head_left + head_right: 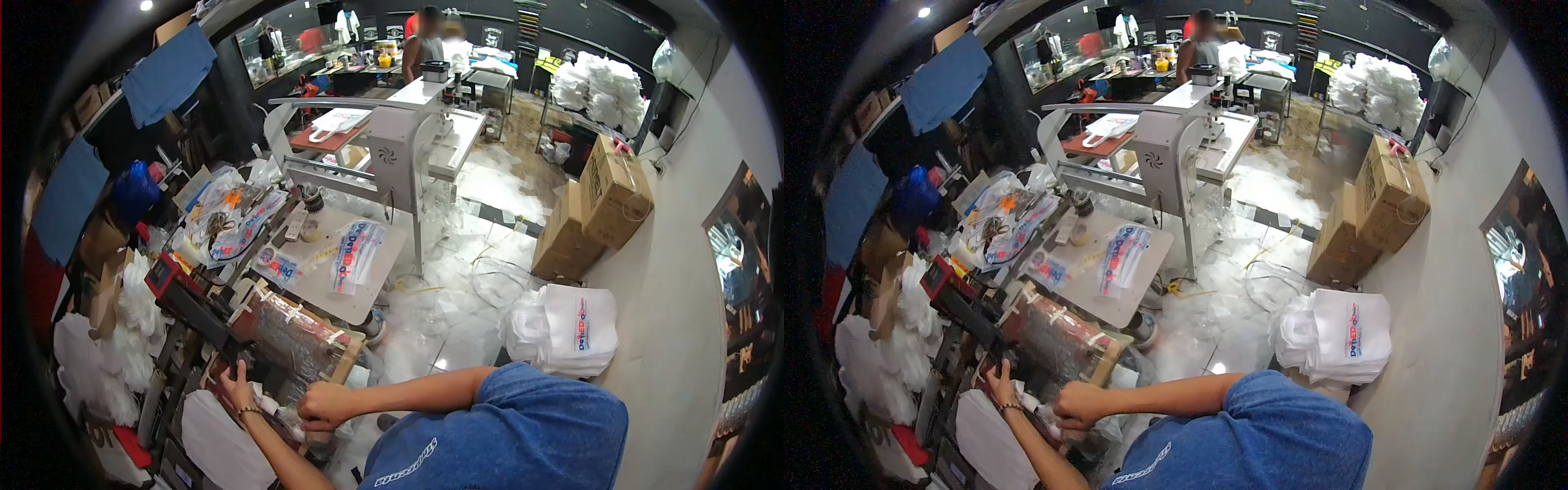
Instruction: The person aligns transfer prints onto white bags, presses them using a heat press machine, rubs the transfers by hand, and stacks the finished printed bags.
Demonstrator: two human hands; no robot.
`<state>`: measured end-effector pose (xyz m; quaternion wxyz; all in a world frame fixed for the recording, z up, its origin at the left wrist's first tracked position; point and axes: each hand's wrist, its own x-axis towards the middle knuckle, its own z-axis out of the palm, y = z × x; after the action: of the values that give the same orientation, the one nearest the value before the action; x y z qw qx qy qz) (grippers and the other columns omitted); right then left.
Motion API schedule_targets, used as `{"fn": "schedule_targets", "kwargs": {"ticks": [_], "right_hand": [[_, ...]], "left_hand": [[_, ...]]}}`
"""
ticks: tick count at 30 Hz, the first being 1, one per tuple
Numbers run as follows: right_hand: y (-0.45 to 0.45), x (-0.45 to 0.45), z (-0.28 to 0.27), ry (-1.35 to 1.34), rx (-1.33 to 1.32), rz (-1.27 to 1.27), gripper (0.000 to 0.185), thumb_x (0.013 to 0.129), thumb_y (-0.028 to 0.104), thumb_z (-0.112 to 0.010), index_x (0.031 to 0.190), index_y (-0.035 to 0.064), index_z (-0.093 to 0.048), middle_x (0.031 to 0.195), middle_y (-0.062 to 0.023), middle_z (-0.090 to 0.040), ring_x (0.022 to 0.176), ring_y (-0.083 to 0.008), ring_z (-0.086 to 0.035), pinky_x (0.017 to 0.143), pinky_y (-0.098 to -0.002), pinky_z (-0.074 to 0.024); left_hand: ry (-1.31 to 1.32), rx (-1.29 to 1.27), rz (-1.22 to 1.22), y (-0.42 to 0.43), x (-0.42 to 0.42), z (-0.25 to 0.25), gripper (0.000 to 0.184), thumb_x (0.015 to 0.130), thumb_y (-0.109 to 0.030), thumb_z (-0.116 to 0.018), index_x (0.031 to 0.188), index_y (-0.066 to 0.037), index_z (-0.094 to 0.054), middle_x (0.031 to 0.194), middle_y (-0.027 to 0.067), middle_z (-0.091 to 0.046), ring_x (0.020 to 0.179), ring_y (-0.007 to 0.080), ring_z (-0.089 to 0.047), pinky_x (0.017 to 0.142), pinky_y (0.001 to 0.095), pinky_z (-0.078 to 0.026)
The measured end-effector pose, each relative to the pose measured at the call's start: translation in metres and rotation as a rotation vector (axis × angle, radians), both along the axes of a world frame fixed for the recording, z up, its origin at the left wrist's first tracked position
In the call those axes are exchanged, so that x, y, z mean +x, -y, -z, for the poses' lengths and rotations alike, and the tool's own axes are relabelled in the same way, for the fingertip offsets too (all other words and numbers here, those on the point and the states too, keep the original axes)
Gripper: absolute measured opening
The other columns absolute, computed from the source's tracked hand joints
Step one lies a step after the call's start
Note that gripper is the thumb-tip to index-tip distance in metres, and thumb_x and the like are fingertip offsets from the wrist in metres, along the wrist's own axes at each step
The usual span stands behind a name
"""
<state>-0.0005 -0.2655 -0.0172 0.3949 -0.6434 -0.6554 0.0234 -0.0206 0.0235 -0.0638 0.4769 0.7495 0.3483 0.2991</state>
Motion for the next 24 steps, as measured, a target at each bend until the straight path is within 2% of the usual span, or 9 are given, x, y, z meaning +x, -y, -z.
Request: {"fn": "schedule_targets", "kwargs": {"ticks": [6,8,10,15,17,19,21,23,24], "right_hand": [[0.001,-0.001,-0.003,0.051,-0.01,0.01,0.039,0.089,0.036,-0.063,0.068,0.0038,-0.064,0.07,-0.0173,-0.064,0.067,-0.041,-0.063,0.063,-0.0508,-0.0479],[0.002,-0.005,-0.002,0.086,-0.006,0.006,0.042,0.092,0.038,-0.06,0.068,0.0045,-0.064,0.068,-0.0167,-0.063,0.067,-0.0403,-0.063,0.062,-0.0503,-0.0478],[0.007,-0.014,-0.002,0.229,-0.131,0.059,0.054,0.098,0.045,-0.052,0.062,0.0064,-0.064,0.059,-0.0159,-0.06,0.063,-0.0401,-0.063,0.06,-0.0495,-0.0475],[0.003,-0.01,-0.012,0.225,-0.218,0.028,0.07,0.101,0.052,-0.044,0.053,0.0048,-0.063,0.055,-0.0185,-0.06,0.054,-0.0409,-0.062,0.054,-0.0492,-0.0487],[-0.001,-0.012,-0.02,0.181,-0.32,-0.004,0.069,0.1,0.053,-0.046,0.056,0.004,-0.066,0.056,-0.0197,-0.061,0.056,-0.0407,-0.063,0.053,-0.0487,-0.0499],[0.014,-0.012,-0.109,0.251,-0.276,0.031,0.069,0.099,0.054,-0.047,0.056,0.0046,-0.066,0.057,-0.0205,-0.061,0.056,-0.0413,-0.063,0.053,-0.0489,-0.0505],[0.007,-0.003,-0.141,0.26,-0.104,-0.028,0.067,0.099,0.054,-0.048,0.06,0.0033,-0.066,0.057,-0.0205,-0.06,0.056,-0.0418,-0.063,0.053,-0.0499,-0.0508],[0.008,0.012,-0.207,0.304,-0.233,-0.124,0.062,0.098,0.055,-0.05,0.071,0.0021,-0.068,0.06,-0.0218,-0.061,0.059,-0.0424,-0.064,0.056,-0.0519,-0.0511],[0.006,0.017,-0.236,0.339,-0.217,-0.139,0.06,0.098,0.056,-0.05,0.077,0.0022,-0.068,0.062,-0.0222,-0.062,0.062,-0.0426,-0.065,0.058,-0.0526,-0.0514]], "left_hand": [[0.06,-0.109,0.032,-0.011,0.005,0.01,0.061,0.087,-0.041,-0.08,0.12,0.004,-0.056,0.119,0.0139,-0.062,0.104,0.0241,-0.058,0.094,0.038,-0.046],[-0.018,-0.075,0.017,-0.021,0.006,0.016,0.06,0.087,-0.037,-0.081,0.122,0.004,-0.054,0.123,0.0126,-0.059,0.108,0.0235,-0.056,0.097,0.0373,-0.045],[0.002,-0.101,-0.018,-0.003,0.004,-0.001,0.058,0.086,-0.036,-0.082,0.119,0.004,-0.055,0.12,0.0128,-0.061,0.106,0.0229,-0.056,0.094,0.0371,-0.046],[0.096,-0.211,0.006,-0.004,0.009,-0.004,0.051,0.083,-0.03,-0.085,0.111,0.003,-0.058,0.112,0.0123,-0.064,0.1,0.0218,-0.058,0.09,0.0357,-0.047],[-0.015,-0.145,-0.028,0.021,0.001,-0.044,0.051,0.081,-0.029,-0.086,0.111,0.002,-0.059,0.111,0.0114,-0.064,0.1,0.0217,-0.059,0.088,0.036,-0.049],[0.0,0.093,0.184,-0.073,0.013,0.004,0.049,0.083,-0.032,-0.083,0.111,0.001,-0.06,0.107,0.0093,-0.063,0.1,0.0224,-0.059,0.085,0.0368,-0.05],[-0.101,-0.016,0.333,-0.042,0.005,-0.074,0.046,0.088,-0.037,-0.078,0.109,0.0,-0.062,0.102,0.0079,-0.062,0.096,0.0223,-0.06,0.082,0.0377,-0.051],[-0.08,-0.2,0.264,-0.007,-0.008,-0.146,0.047,0.093,-0.041,-0.072,0.112,0.0,-0.06,0.101,0.0081,-0.062,0.092,0.0196,-0.06,0.08,0.0352,-0.05],[0.048,-0.06,0.221,-0.016,-0.017,-0.152,0.043,0.095,-0.038,-0.071,0.113,-0.001,-0.06,0.102,0.0082,-0.062,0.09,0.0172,-0.06,0.08,0.0337,-0.05]]}}
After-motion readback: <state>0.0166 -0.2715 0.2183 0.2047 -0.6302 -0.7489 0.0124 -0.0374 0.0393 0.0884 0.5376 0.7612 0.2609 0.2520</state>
